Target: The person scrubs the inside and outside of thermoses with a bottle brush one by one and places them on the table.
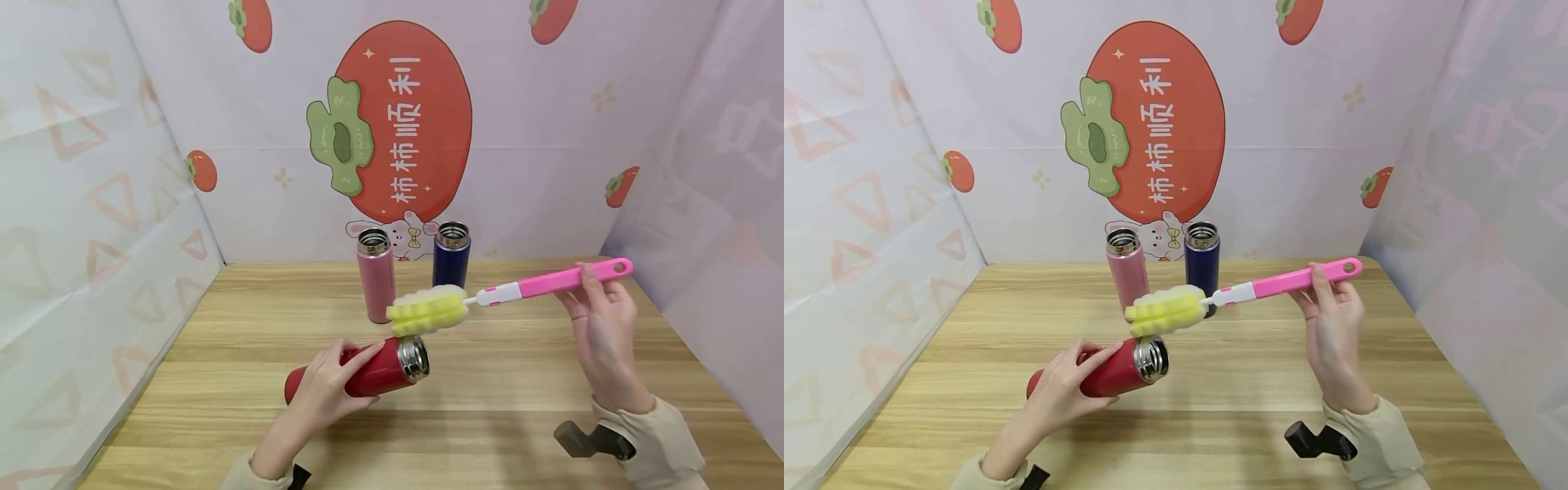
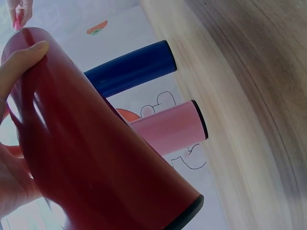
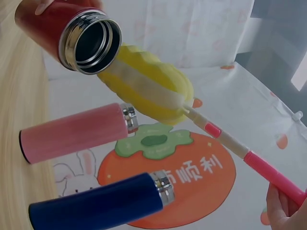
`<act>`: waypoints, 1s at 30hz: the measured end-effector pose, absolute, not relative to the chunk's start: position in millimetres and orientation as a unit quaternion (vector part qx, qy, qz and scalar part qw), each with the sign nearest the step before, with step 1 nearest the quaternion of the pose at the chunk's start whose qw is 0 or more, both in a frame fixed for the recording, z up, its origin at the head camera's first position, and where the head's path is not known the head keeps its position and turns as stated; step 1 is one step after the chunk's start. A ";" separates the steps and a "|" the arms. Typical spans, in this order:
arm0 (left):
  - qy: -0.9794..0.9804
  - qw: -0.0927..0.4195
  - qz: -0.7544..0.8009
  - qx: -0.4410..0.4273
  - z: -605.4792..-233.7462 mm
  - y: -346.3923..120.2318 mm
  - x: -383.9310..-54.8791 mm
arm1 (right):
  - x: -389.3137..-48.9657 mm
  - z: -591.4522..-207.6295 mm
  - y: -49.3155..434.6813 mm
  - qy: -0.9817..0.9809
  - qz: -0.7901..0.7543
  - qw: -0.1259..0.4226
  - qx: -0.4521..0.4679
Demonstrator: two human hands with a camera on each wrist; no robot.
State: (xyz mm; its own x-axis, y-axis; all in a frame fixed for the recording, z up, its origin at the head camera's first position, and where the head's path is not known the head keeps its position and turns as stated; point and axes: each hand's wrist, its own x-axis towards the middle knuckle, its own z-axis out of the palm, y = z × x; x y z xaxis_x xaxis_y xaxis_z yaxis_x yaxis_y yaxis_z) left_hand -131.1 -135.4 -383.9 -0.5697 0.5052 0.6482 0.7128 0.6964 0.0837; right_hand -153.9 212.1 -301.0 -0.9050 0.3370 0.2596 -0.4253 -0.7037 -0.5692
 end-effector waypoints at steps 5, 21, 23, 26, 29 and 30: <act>-0.876 0.296 -0.173 -0.339 -383.8 -134.7 -132.9 | -152.0 -301.0 213.0 -0.306 0.927 0.200 0.082; -0.879 0.310 -0.176 -0.317 -383.2 -134.7 -137.8 | -139.2 -312.3 224.5 -0.336 0.921 0.162 0.115; -0.879 0.312 -0.180 -0.313 -383.1 -135.3 -137.8 | -137.2 -313.6 225.7 -0.344 0.918 0.161 0.116; -0.878 0.314 -0.187 -0.310 -382.9 -136.0 -137.9 | -135.0 -314.9 227.4 -0.354 0.914 0.161 0.116; -0.878 0.313 -0.191 -0.308 -382.9 -136.4 -137.9 | -134.1 -316.0 229.2 -0.357 0.913 0.156 0.121; -0.879 0.312 -0.193 -0.305 -382.6 -136.5 -137.8 | -134.0 -316.4 229.7 -0.360 0.912 0.156 0.122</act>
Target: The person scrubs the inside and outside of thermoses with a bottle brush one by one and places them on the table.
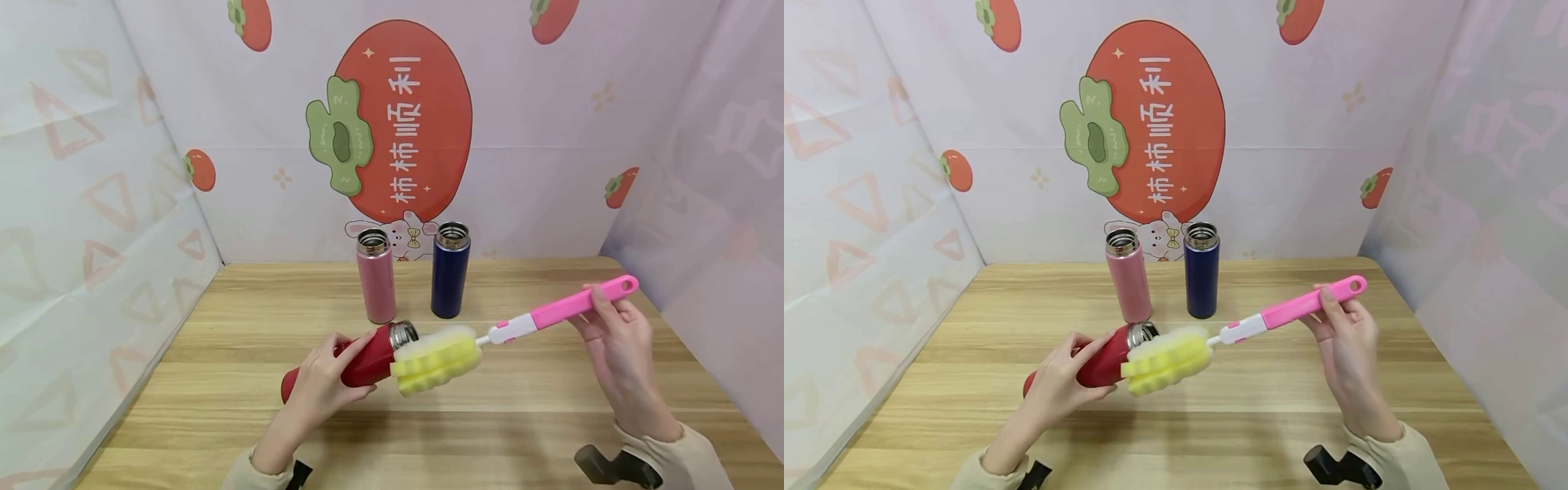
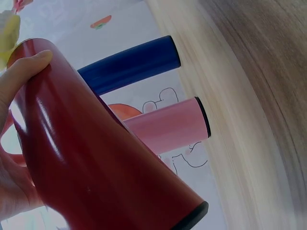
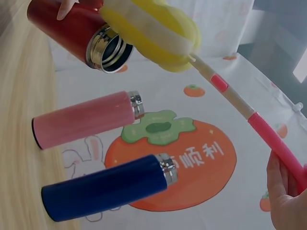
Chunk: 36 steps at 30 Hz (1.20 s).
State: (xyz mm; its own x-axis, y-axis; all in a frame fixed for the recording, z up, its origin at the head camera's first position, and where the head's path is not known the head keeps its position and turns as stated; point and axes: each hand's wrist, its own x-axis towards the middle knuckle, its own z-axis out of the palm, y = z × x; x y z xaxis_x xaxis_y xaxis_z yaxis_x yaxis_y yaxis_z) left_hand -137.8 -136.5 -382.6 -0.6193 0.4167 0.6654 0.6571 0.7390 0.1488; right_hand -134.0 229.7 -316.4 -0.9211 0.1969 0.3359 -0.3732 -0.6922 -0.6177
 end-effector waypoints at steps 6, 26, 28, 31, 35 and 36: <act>-0.880 0.316 -0.200 -0.294 -382.4 -138.4 -136.5 | -134.2 -319.4 233.3 -0.357 0.911 0.157 0.130; -0.866 0.315 -0.242 -0.305 -380.1 -139.4 -133.6 | -137.2 -320.1 237.6 -0.373 0.904 0.190 0.088; -0.863 0.318 -0.242 -0.309 -380.5 -139.0 -133.8 | -137.4 -320.4 237.7 -0.371 0.904 0.195 0.083; -0.863 0.313 -0.249 -0.309 -380.2 -138.1 -132.9 | -137.6 -320.9 237.5 -0.356 0.908 0.207 0.073; -0.859 0.299 -0.277 -0.308 -382.4 -136.6 -132.6 | -137.6 -321.1 237.9 -0.339 0.911 0.224 0.063; -0.858 0.292 -0.291 -0.305 -383.3 -136.2 -132.5 | -137.6 -321.0 238.2 -0.340 0.911 0.227 0.062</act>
